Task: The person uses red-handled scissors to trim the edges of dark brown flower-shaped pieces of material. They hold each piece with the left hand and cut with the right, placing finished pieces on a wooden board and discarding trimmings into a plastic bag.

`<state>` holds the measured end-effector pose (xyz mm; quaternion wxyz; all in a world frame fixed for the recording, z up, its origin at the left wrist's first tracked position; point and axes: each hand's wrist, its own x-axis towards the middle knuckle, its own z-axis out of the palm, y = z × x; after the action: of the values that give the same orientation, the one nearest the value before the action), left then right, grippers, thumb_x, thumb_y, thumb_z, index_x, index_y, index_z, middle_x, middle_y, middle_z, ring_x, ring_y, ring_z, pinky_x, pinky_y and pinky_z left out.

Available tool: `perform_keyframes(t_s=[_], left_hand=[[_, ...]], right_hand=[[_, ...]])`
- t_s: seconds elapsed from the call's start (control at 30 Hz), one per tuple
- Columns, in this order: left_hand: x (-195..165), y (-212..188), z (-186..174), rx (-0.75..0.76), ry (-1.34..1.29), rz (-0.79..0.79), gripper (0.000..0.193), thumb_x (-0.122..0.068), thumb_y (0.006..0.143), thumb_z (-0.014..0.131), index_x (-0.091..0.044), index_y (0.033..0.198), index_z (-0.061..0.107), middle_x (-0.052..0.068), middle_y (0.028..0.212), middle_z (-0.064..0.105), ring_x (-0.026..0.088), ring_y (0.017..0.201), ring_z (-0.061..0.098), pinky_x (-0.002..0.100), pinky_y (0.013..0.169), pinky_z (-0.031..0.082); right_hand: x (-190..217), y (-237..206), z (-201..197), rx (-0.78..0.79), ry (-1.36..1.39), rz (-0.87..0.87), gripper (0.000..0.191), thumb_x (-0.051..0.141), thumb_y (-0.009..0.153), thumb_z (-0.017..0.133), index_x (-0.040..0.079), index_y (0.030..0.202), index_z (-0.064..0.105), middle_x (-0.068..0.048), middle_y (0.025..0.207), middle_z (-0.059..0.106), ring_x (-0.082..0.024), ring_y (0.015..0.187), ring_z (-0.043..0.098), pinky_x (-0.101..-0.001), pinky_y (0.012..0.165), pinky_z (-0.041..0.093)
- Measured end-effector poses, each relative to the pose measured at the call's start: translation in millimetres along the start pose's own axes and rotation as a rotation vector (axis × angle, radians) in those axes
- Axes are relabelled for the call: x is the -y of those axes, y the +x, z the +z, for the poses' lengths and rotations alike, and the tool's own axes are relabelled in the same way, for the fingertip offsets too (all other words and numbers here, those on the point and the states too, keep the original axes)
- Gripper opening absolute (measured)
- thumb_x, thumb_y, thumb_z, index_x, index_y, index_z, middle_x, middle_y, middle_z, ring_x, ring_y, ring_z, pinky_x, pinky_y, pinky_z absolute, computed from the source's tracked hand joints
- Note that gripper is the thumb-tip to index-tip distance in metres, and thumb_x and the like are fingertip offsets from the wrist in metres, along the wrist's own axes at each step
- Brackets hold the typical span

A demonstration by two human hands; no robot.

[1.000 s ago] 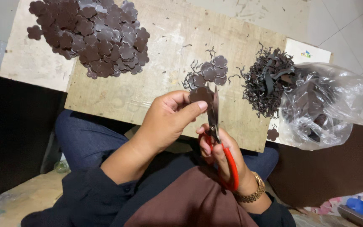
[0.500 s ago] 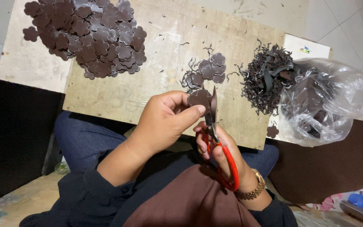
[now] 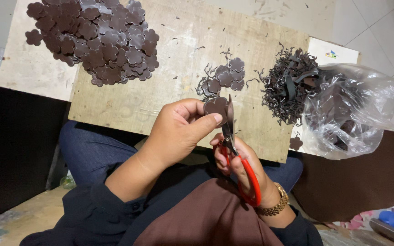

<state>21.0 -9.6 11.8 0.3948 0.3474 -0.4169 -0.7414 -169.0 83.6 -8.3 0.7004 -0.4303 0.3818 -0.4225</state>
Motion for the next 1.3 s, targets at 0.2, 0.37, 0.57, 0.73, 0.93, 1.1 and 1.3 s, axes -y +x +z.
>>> perform_keyframes(t_s=[0.2, 0.37, 0.57, 0.73, 0.93, 1.1, 1.3], left_hand=[[3.7, 0.4, -2.4, -0.035, 0.056, 0.047, 0.009, -0.009, 0.095, 0.071, 0.000, 0.094, 0.071, 0.002, 0.091, 0.075, 0.004, 0.083, 0.065, 0.021, 0.075, 0.054], [5.2, 0.2, -2.6, -0.035, 0.029, 0.052, 0.009, -0.009, 0.096, 0.071, 0.000, 0.094, 0.071, 0.002, 0.092, 0.075, 0.004, 0.083, 0.064, 0.021, 0.076, 0.054], [4.9, 0.2, -2.7, -0.041, 0.047, 0.057, 0.008, -0.009, 0.095, 0.071, -0.001, 0.094, 0.071, 0.001, 0.091, 0.075, 0.002, 0.082, 0.064, 0.020, 0.075, 0.053], [2.6, 0.3, -4.7, -0.038, 0.104, 0.033, 0.010, -0.009, 0.095, 0.073, 0.000, 0.093, 0.072, -0.003, 0.083, 0.069, 0.000, 0.072, 0.055, 0.018, 0.063, 0.046], [2.1, -0.8, -4.0, -0.020, 0.089, 0.035, 0.009, -0.010, 0.093, 0.073, -0.001, 0.093, 0.072, -0.004, 0.082, 0.069, 0.000, 0.072, 0.057, 0.017, 0.063, 0.047], [5.7, 0.5, -3.9, -0.015, 0.083, 0.054, 0.010, -0.010, 0.095, 0.073, -0.001, 0.093, 0.070, -0.003, 0.084, 0.068, 0.001, 0.074, 0.057, 0.018, 0.066, 0.048], [6.6, 3.2, -3.9, 0.026, -0.135, 0.103, 0.010, -0.004, 0.097, 0.069, 0.000, 0.104, 0.062, 0.005, 0.095, 0.071, 0.007, 0.083, 0.068, 0.023, 0.077, 0.059]], right_hand=[[-1.2, -2.3, -0.7, 0.001, 0.023, 0.023, 0.080, 0.065, 0.096, 0.064, -0.003, 0.135, 0.049, -0.001, 0.089, 0.046, -0.008, 0.074, 0.037, -0.0232, 0.065, 0.033], [-2.5, -2.8, -0.5, 0.005, 0.027, 0.024, 0.079, 0.065, 0.096, 0.064, -0.003, 0.135, 0.049, -0.001, 0.089, 0.046, -0.008, 0.074, 0.036, -0.0229, 0.064, 0.032], [-3.0, -2.5, 0.6, 0.009, 0.035, 0.025, 0.078, 0.064, 0.097, 0.063, -0.003, 0.134, 0.049, -0.001, 0.089, 0.045, -0.008, 0.074, 0.035, -0.0227, 0.064, 0.032], [-1.0, -1.0, 2.4, 0.021, -0.009, 0.023, 0.079, 0.065, 0.097, 0.062, -0.003, 0.136, 0.048, -0.001, 0.090, 0.046, -0.009, 0.076, 0.038, -0.0230, 0.067, 0.036], [-0.1, -1.4, 3.7, 0.019, -0.021, -0.016, 0.078, 0.063, 0.100, 0.059, -0.003, 0.138, 0.049, -0.001, 0.091, 0.046, -0.009, 0.076, 0.039, -0.0238, 0.067, 0.037], [-1.9, -1.6, 3.0, 0.014, 0.006, 0.012, 0.077, 0.062, 0.099, 0.060, -0.004, 0.137, 0.049, -0.001, 0.091, 0.046, -0.009, 0.076, 0.038, -0.0236, 0.066, 0.034], [1.8, -1.3, 5.7, 0.022, 0.006, 0.025, 0.076, 0.061, 0.100, 0.060, -0.003, 0.138, 0.047, -0.001, 0.092, 0.046, -0.009, 0.076, 0.036, -0.0230, 0.066, 0.033]])
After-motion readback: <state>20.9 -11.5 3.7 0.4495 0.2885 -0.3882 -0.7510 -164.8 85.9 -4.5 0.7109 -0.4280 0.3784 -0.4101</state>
